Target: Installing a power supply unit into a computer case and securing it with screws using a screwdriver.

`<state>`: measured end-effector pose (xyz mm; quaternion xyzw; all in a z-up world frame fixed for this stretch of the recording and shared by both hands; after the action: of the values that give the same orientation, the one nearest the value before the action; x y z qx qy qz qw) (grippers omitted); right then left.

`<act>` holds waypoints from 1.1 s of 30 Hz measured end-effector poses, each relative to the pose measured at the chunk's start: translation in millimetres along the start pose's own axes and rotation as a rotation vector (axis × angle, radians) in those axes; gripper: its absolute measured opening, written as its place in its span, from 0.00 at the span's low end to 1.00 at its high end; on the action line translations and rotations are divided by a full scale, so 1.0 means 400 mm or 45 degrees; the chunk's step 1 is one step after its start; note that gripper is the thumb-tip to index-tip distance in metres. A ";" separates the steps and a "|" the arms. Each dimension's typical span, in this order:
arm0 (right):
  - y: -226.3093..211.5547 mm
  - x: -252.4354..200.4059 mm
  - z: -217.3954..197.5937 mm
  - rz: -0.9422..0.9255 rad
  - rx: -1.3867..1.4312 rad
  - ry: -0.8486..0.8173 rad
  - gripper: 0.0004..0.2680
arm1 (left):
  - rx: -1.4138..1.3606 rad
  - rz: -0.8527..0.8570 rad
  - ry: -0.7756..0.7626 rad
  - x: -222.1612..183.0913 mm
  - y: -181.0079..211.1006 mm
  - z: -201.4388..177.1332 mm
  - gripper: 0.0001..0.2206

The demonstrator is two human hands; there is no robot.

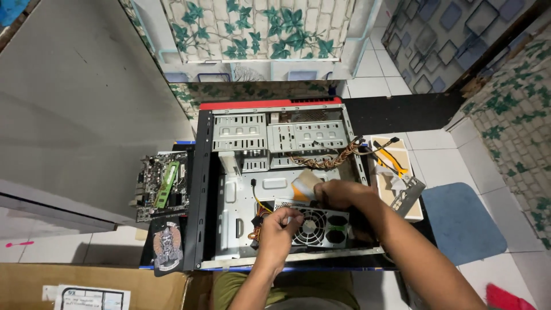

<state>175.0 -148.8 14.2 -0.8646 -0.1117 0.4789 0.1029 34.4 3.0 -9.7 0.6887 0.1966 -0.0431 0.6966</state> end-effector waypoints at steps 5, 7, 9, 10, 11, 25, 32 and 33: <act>0.086 -0.072 -0.039 -0.428 0.037 0.254 0.14 | 0.030 -0.048 -0.013 -0.007 0.021 -0.002 0.02; 0.107 -0.163 -0.022 -0.554 0.021 0.379 0.16 | 0.040 -0.098 -0.016 -0.010 0.025 -0.005 0.02; 0.128 -0.289 -0.005 -0.385 0.250 0.843 0.20 | 0.049 -0.051 -0.030 -0.011 0.028 -0.005 0.03; 0.146 -0.309 0.029 -0.384 0.247 0.826 0.20 | 0.045 -0.066 -0.024 -0.009 0.022 -0.006 0.03; 0.163 -0.334 0.057 -0.476 0.321 0.878 0.17 | 0.045 -0.069 -0.021 -0.008 0.017 -0.005 0.02; 0.192 -0.361 0.255 -0.563 0.697 1.092 0.11 | 0.089 0.052 0.023 0.009 -0.033 -0.005 0.03; 0.190 -0.359 0.264 -0.537 0.768 1.112 0.10 | 0.107 0.001 0.000 -0.001 -0.014 -0.005 0.03; 0.195 -0.355 0.267 -0.476 0.835 1.061 0.10 | 0.115 0.009 0.001 0.001 -0.018 -0.006 0.03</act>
<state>18.1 -257.1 50.7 -0.8689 -0.0581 0.0803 0.4849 31.7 5.0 -16.6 0.7202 0.1921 -0.0492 0.6648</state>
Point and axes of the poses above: each hand's wrist, its own x-axis towards the middle knuckle, its own z-axis out of the palm, y = z × x, the point moved 3 cm from there along x, towards the middle knuckle, and after that the axes turned 7 degrees about x, right-handed, at the moved point
